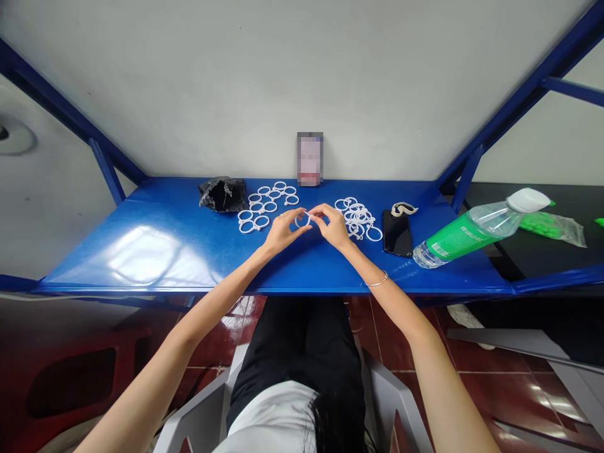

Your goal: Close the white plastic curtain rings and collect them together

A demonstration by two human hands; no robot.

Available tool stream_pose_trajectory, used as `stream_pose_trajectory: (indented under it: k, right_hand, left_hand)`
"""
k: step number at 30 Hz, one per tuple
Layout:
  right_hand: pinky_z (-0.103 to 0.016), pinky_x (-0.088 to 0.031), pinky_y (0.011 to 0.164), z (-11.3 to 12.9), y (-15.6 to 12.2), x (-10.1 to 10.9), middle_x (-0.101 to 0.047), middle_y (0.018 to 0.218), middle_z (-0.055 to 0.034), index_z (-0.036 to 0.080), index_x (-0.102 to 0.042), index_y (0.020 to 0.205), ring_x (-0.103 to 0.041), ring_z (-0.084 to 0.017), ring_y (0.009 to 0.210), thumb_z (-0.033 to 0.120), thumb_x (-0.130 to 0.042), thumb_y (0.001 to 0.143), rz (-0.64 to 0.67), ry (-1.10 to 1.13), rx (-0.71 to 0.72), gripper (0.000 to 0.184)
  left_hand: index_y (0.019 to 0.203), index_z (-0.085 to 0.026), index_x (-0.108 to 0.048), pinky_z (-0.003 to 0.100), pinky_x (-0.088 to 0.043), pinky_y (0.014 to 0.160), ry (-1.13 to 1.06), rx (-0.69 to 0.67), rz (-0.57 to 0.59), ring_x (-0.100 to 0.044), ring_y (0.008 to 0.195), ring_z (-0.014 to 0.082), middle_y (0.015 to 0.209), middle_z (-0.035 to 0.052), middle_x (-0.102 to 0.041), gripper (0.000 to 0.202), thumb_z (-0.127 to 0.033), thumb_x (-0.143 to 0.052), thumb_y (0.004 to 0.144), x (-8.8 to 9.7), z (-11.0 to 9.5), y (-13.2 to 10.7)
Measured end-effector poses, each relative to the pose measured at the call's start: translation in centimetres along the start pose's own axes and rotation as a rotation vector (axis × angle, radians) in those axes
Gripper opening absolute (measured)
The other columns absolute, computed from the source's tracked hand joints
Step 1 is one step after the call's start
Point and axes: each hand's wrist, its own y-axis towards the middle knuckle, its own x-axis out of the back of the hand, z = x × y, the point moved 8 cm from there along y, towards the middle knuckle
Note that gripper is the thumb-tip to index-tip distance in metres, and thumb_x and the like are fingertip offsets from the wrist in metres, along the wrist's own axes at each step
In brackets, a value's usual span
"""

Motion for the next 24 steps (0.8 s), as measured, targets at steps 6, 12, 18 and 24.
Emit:
stream_pose_trajectory:
  k: [6,12,18,24]
  right_hand:
    - [-0.035,-0.057,0.071,0.1,0.0,0.0,-0.070,0.086,-0.0039,0.023,-0.066,0.087,-0.065,-0.019,0.074,0.039,-0.058,0.094,0.008,0.013,0.016,0.019]
    - [-0.035,-0.056,0.072,0.0,0.0,-0.1,-0.070,0.086,-0.0038,0.023,-0.066,0.086,-0.064,-0.019,0.074,0.038,-0.059,0.093,0.017,0.002,0.001,0.018]
    - [-0.032,-0.055,0.070,0.2,0.0,-0.1,-0.069,0.085,-0.0030,0.022,-0.065,0.086,-0.064,-0.017,0.073,0.032,-0.059,0.093,0.016,0.008,0.035,0.014]
    - [-0.032,-0.055,0.071,0.1,0.0,0.2,-0.070,0.087,-0.0040,0.021,-0.066,0.086,-0.064,-0.017,0.074,0.034,-0.058,0.094,-0.010,-0.008,0.028,0.017]
  left_hand:
    - [0.119,-0.016,-0.064,0.030,-0.050,0.083,0.010,-0.031,-0.013,-0.066,0.098,0.0217,0.106,0.0113,-0.070,0.043,-0.036,-0.073,0.082,0.1,-0.1,0.0]
    - [0.119,-0.017,-0.063,0.029,-0.050,0.081,0.045,-0.047,-0.011,-0.065,0.096,0.0211,0.106,0.0107,-0.069,0.042,-0.038,-0.071,0.084,0.0,-0.2,0.0]
    - [0.120,-0.016,-0.061,0.031,-0.052,0.085,0.131,-0.066,0.008,-0.065,0.100,0.0219,0.106,0.0108,-0.069,0.041,-0.038,-0.069,0.086,-0.2,-0.2,-0.1]
    - [0.132,-0.017,-0.052,0.041,-0.049,0.103,0.212,-0.129,-0.065,-0.055,0.126,0.0269,0.134,0.0154,-0.058,0.049,-0.040,-0.062,0.091,1.5,-2.9,-0.3]
